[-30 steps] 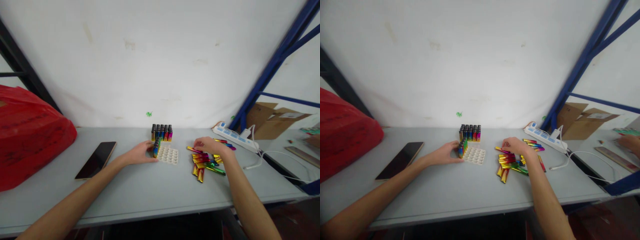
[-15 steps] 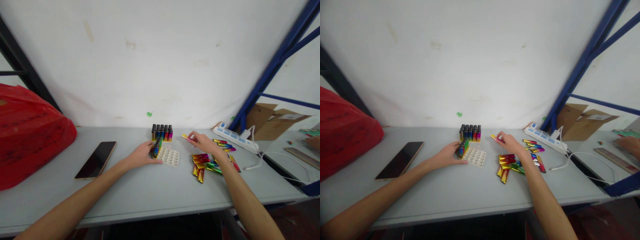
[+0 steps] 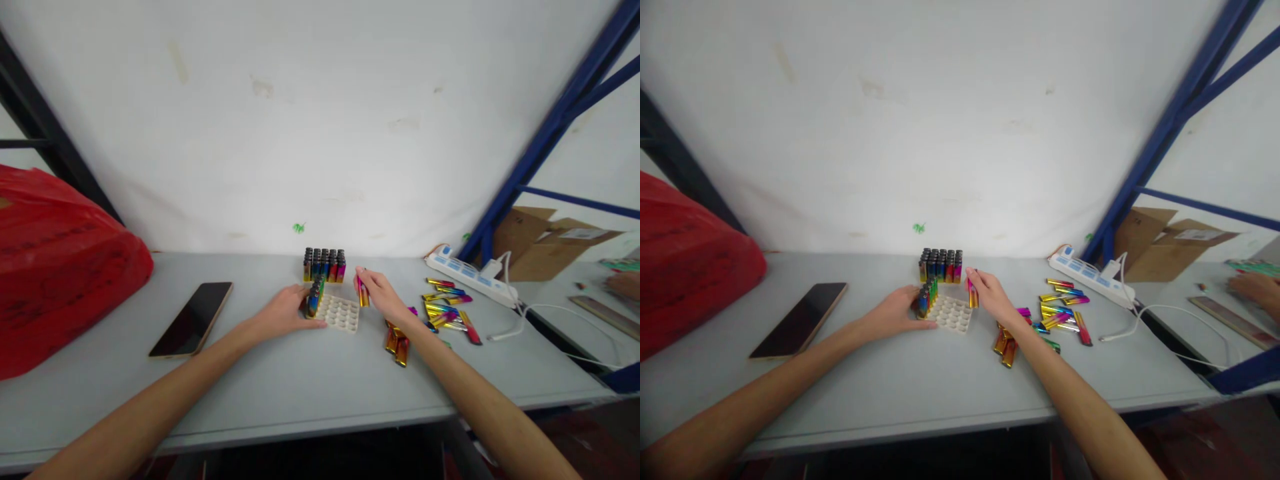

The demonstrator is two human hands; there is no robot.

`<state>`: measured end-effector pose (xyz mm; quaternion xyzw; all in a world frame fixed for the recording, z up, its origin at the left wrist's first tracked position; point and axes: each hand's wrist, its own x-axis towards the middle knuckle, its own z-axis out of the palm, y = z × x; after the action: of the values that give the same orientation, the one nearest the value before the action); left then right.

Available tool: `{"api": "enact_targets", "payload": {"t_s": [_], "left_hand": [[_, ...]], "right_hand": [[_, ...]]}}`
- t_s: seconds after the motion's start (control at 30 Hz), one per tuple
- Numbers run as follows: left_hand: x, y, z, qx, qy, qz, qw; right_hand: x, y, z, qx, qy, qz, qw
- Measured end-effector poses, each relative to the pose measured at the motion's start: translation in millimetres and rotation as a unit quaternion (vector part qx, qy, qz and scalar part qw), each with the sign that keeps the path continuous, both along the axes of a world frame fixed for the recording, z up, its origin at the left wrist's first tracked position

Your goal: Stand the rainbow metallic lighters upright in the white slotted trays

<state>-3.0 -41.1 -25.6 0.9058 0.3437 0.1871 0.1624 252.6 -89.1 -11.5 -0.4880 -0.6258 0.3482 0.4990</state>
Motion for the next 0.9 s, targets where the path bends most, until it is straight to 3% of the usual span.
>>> {"api": "enact_targets", "payload": {"t_s": [0.17, 0.27, 0.6, 0.9], "left_hand": [[0.0, -0.3, -0.4, 0.010, 0.006, 0.001, 1.000], [0.2, -0.1, -0.2, 0.011, 0.005, 0.002, 1.000], [0.1, -0.2, -0.8, 0.011, 0.005, 0.005, 1.000], [-0.2, 1.6, -2.2, 0.015, 0.009, 0.000, 1.000]], "right_hand": [[-9.4, -5.4, 2.2, -0.062, 0.159, 0.100, 0.980], [-14.0, -6.9, 1.9, -0.118, 0.191, 0.141, 0.964], [-25.9, -3.7, -9.3, -0.152, 0.089, 0.036, 0.984], [-19.9, 6.1, -19.6, -0.107, 0.027, 0.024, 0.994]]}}
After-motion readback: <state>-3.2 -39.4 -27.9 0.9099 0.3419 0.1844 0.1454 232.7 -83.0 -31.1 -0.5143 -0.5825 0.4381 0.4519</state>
